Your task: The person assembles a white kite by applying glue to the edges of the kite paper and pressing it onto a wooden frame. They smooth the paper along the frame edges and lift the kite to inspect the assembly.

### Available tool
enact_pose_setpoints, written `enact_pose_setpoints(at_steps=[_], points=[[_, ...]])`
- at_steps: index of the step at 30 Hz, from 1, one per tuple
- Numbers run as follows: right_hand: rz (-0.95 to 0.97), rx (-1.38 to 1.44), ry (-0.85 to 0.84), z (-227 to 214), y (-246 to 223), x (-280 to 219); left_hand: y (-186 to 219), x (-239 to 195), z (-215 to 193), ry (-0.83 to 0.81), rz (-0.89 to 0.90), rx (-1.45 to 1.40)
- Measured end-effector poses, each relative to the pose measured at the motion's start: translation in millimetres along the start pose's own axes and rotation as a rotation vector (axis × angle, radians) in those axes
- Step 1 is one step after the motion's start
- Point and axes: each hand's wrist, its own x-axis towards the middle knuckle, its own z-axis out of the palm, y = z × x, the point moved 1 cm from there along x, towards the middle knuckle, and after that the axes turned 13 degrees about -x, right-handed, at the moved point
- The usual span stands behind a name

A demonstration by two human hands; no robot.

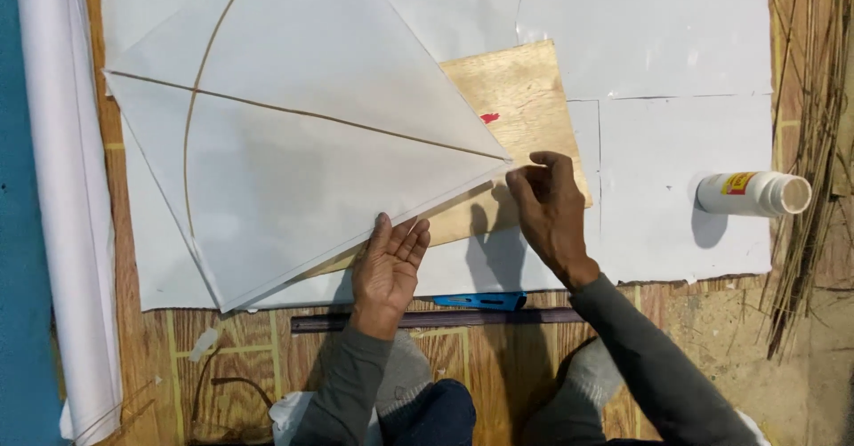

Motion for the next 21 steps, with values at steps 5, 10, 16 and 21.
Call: enact_pose_setpoints(at_steps=[5,10,16,21], points=[[-0.741,-0.571,-0.258,-25,111,-53,-5,5,-4,0.003,-0.099,0.052],[-1.086,-0.725,-0.500,-39,175,-91,-15,-21,22,-0.190,-0.238,0.407],[-0.994,-0.860,-0.612,-31,199,-106,-40,12,94,-0.816,0.606,1.292],[-0.890,-0.828,-0.706,-33,180,-106,-74,66,122,-0.938,0.772,1.691]])
